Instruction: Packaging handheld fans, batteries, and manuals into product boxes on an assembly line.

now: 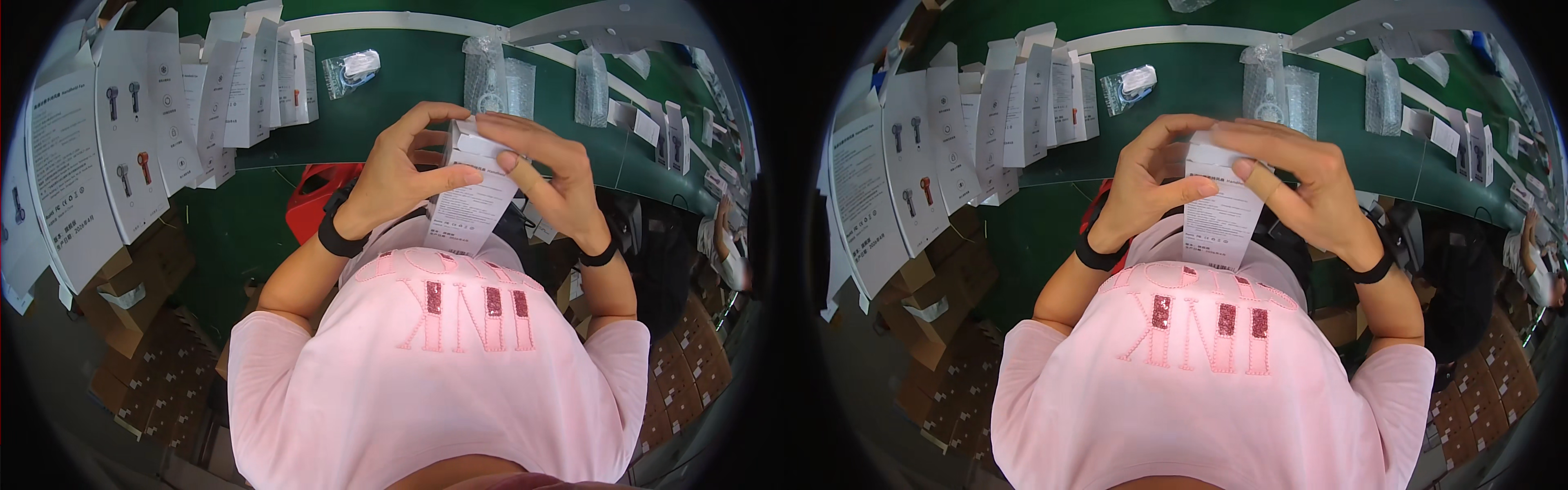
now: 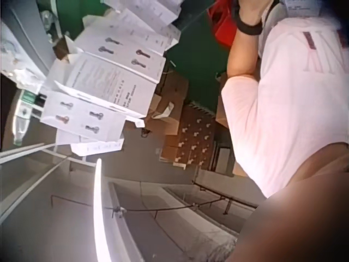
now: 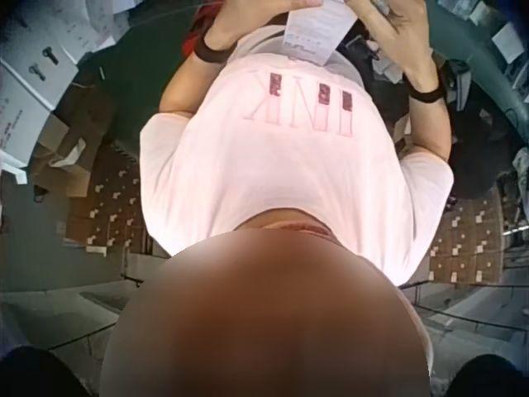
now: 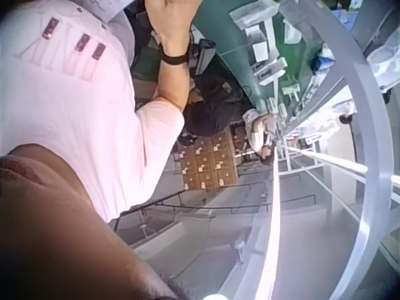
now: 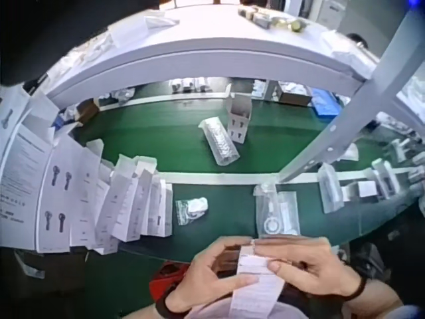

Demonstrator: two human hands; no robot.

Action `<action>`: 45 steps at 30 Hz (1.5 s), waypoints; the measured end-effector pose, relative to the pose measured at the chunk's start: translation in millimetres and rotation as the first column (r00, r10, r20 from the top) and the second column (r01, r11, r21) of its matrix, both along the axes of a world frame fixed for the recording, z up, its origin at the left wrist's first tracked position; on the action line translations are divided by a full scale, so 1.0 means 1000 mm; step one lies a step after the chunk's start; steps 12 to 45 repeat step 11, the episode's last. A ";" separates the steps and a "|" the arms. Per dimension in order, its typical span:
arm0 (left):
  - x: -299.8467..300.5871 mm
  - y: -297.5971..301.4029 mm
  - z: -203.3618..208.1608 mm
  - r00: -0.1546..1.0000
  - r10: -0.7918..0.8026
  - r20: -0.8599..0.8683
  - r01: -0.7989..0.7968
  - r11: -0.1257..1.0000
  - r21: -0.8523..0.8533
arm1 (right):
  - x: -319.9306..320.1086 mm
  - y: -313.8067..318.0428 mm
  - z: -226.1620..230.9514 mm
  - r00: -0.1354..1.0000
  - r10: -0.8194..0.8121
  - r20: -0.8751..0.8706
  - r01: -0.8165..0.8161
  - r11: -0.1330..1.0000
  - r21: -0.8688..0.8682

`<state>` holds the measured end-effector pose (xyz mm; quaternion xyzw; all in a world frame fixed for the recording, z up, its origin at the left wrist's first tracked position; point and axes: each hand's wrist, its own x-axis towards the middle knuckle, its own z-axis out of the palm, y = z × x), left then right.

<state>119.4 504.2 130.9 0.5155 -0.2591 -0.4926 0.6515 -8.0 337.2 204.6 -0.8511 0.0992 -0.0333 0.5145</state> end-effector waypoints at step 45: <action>0.005 -0.030 0.000 0.987 -0.158 -0.002 0.158 0.986 0.046 | -0.012 -0.022 0.009 0.996 0.038 -0.079 -0.051 0.985 -0.163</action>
